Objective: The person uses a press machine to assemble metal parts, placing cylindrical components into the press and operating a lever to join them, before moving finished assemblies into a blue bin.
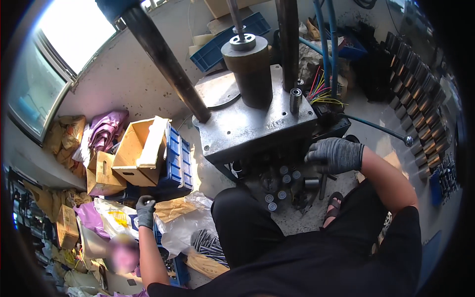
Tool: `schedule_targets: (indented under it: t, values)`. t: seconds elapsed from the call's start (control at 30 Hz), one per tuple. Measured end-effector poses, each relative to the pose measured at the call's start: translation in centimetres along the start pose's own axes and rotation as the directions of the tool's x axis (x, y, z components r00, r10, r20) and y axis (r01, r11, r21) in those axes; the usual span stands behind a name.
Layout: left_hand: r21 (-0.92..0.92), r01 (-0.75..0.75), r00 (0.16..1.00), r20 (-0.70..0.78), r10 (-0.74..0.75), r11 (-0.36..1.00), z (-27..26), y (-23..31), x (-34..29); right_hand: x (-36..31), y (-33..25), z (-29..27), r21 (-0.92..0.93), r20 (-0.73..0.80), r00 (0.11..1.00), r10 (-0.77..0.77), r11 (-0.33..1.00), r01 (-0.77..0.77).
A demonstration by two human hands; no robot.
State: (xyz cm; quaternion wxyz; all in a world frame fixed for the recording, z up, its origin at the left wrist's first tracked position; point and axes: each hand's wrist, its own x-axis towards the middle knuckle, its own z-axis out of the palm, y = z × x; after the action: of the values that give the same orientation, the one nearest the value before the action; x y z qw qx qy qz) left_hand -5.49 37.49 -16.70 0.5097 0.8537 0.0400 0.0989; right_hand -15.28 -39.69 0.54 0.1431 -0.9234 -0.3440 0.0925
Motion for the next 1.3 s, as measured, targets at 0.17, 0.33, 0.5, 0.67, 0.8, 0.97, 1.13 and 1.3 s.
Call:
schedule_targets:
  t: [0.17,0.33,0.5,0.67,0.8,0.97,1.13,1.3]
  values:
    - [-0.002,-0.334,0.830,0.474,0.295,0.943,20.4,22.4,3.9,1.4,0.1,1.4,0.104,-0.051,0.999,0.008,0.995,-0.003]
    - [0.056,-0.678,0.636,0.546,0.546,0.733,39.0,32.6,3.5,0.5,2.2,3.6,0.196,0.128,0.984,0.127,0.969,-0.151]
    - [0.325,-0.707,0.693,0.499,0.521,0.629,46.0,35.0,2.6,-0.3,2.7,3.9,0.298,0.179,0.973,0.145,0.934,-0.194]
    - [0.377,-0.637,0.770,0.359,0.527,0.673,46.2,33.7,0.1,-2.0,2.8,3.4,0.362,0.167,0.973,0.161,0.908,-0.212]
    - [0.417,-0.596,0.803,0.293,0.519,0.687,45.1,33.1,-0.4,-3.0,3.5,2.8,0.377,0.124,0.967,0.222,0.891,-0.253]
    - [0.469,-0.577,0.816,0.372,0.443,0.669,43.7,32.5,-0.7,-3.2,4.8,2.3,0.389,0.069,0.959,0.276,0.877,-0.280]
    - [0.462,-0.667,0.744,0.368,0.557,0.585,43.1,32.4,-1.0,-2.8,6.0,2.8,0.446,0.060,0.958,0.280,0.851,-0.277]
    - [0.439,-0.773,0.632,0.466,0.619,0.459,43.9,31.9,-1.7,-1.6,7.1,4.2,0.428,0.043,0.961,0.272,0.865,-0.264]
